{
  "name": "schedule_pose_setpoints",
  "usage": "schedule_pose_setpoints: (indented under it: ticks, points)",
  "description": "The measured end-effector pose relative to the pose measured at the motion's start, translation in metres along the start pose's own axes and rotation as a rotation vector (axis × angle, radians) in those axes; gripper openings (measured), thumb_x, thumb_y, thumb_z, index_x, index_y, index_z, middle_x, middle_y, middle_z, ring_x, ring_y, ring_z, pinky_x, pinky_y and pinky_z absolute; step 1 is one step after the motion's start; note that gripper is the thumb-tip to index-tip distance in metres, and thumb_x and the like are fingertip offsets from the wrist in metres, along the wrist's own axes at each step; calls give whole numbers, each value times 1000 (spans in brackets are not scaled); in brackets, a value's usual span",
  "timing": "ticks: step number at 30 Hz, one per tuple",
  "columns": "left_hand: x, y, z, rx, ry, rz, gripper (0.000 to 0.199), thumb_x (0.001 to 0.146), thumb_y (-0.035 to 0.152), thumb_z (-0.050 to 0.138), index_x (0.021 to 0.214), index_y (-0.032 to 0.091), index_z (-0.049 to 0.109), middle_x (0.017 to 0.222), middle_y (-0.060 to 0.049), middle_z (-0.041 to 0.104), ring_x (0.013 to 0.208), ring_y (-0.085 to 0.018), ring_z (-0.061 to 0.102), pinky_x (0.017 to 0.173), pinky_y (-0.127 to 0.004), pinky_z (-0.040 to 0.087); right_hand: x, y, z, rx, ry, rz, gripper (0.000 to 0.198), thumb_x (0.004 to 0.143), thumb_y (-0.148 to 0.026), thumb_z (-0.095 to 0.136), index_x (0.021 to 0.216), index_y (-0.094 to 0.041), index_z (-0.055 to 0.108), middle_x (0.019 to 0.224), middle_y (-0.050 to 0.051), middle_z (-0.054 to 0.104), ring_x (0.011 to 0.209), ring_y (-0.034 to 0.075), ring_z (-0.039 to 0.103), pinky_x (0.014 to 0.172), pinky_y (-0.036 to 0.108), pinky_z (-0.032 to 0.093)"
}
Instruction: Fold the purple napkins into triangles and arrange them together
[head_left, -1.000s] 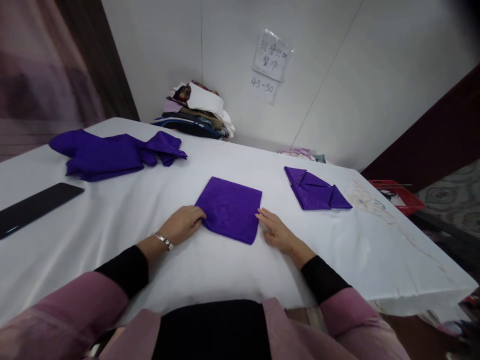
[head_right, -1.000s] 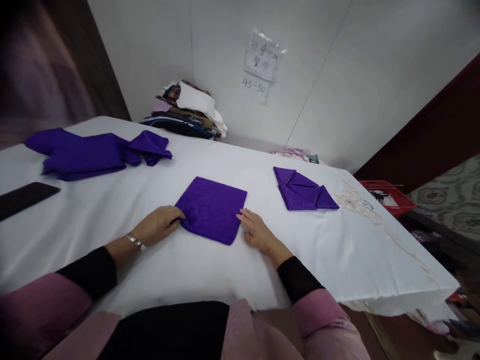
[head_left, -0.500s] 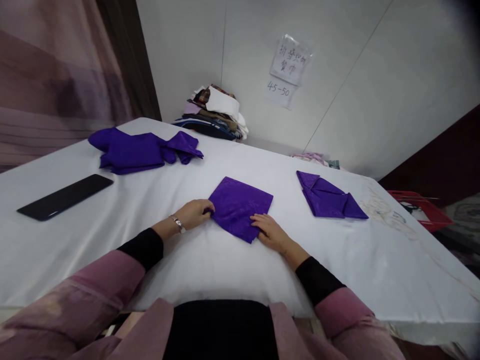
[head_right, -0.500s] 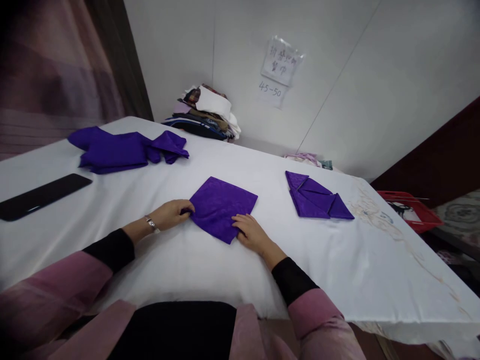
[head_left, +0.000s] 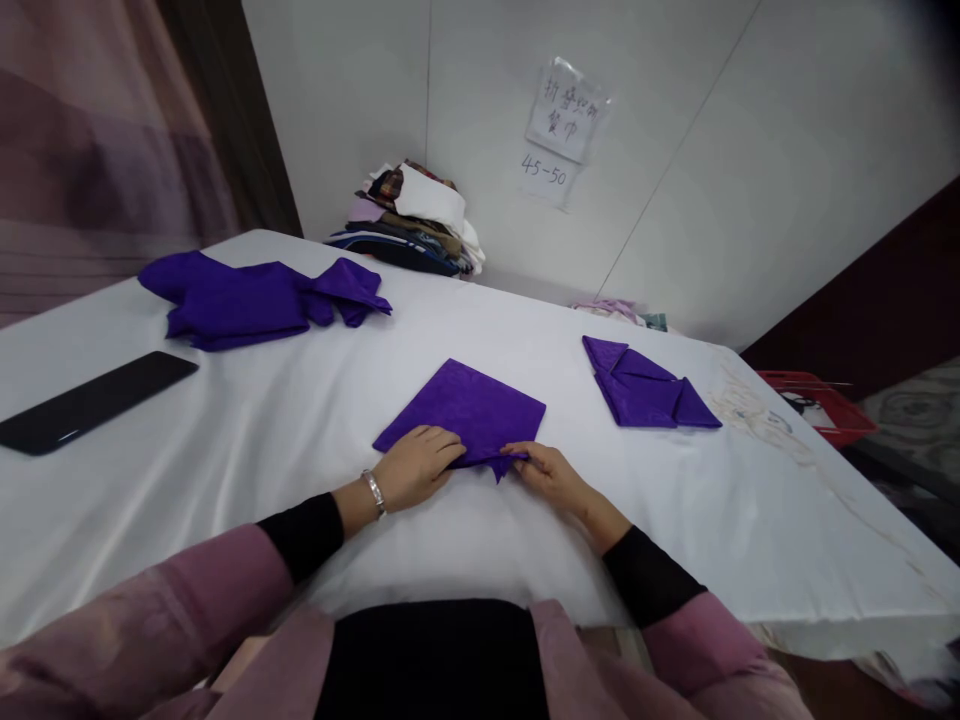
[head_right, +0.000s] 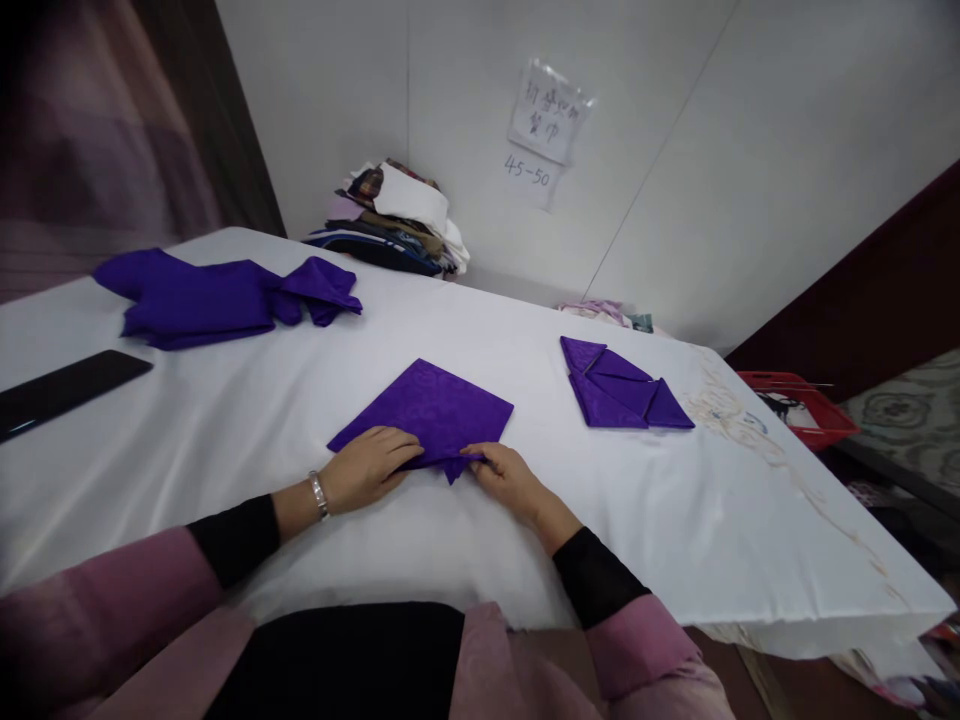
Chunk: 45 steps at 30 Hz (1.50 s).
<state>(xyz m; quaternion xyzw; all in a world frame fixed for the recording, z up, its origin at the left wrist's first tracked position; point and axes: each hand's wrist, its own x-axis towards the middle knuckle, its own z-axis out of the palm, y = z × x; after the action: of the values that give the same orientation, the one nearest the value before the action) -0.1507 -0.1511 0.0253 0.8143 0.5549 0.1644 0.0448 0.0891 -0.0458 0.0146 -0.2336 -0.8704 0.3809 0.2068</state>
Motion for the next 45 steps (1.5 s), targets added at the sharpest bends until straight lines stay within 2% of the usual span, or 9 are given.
schedule_pose_setpoints:
  ticks: [4,9,13,19,24,29,32,36,45]
  points:
    - [17,4,-1,-240,21,-190,23,79,17,46,93,21,63,93,-2,67,89,-18,59,79,-30,43,-5,-10,-1,92,7,-15,35,85,-24,49,120,-24,52,116,5,61,107,19,56,93,37,42]
    - [27,-6,-6,-579,-80,-426,20,73,25,48,78,21,67,72,3,67,68,-15,59,64,-24,42,-6,-1,5,-140,78,-96,73,75,-22,61,139,-25,27,130,9,50,121,24,44,106,48,24]
    - [30,-11,-9,-641,-140,-479,20,70,32,52,70,19,66,66,3,65,65,-15,58,60,-24,42,9,2,9,-198,161,-98,60,72,-14,55,131,-23,42,110,7,62,106,24,54,98,46,34]
    - [23,-13,-15,-784,-154,-521,26,69,41,54,72,17,64,69,1,65,66,-17,58,61,-26,42,59,-5,-1,231,89,144,16,76,-29,54,90,-22,61,81,0,66,72,15,60,67,29,47]
    - [-1,-9,-16,-532,-54,-600,34,69,41,55,93,18,61,69,0,62,65,-18,59,55,-26,40,98,9,3,351,-14,345,15,69,-34,61,71,-20,56,58,-6,56,49,10,48,49,22,38]
    - [-31,-1,-16,-345,40,-650,56,78,35,48,131,20,39,78,-1,66,69,-17,61,61,-27,42,115,20,9,159,-8,300,10,72,-30,57,70,-20,57,57,-5,56,50,11,48,49,22,36]
    - [-46,0,-12,-286,110,-651,57,79,33,49,133,21,36,93,-4,66,81,-19,62,69,-30,45,122,14,10,-138,34,204,9,75,-28,56,71,-22,61,61,-3,59,56,13,51,52,23,36]
    - [-59,-4,-7,-246,225,-616,52,79,27,50,130,23,39,87,-2,66,78,-17,60,73,-31,45,131,1,17,-392,46,178,11,80,-24,53,76,-24,63,70,0,65,64,16,56,58,26,38]
    - [-78,-9,-1,-274,285,-659,47,77,21,52,124,22,46,88,-3,64,80,-19,58,77,-34,46,144,13,42,-530,128,128,20,86,-23,46,99,-22,61,98,7,66,89,22,60,77,33,43]
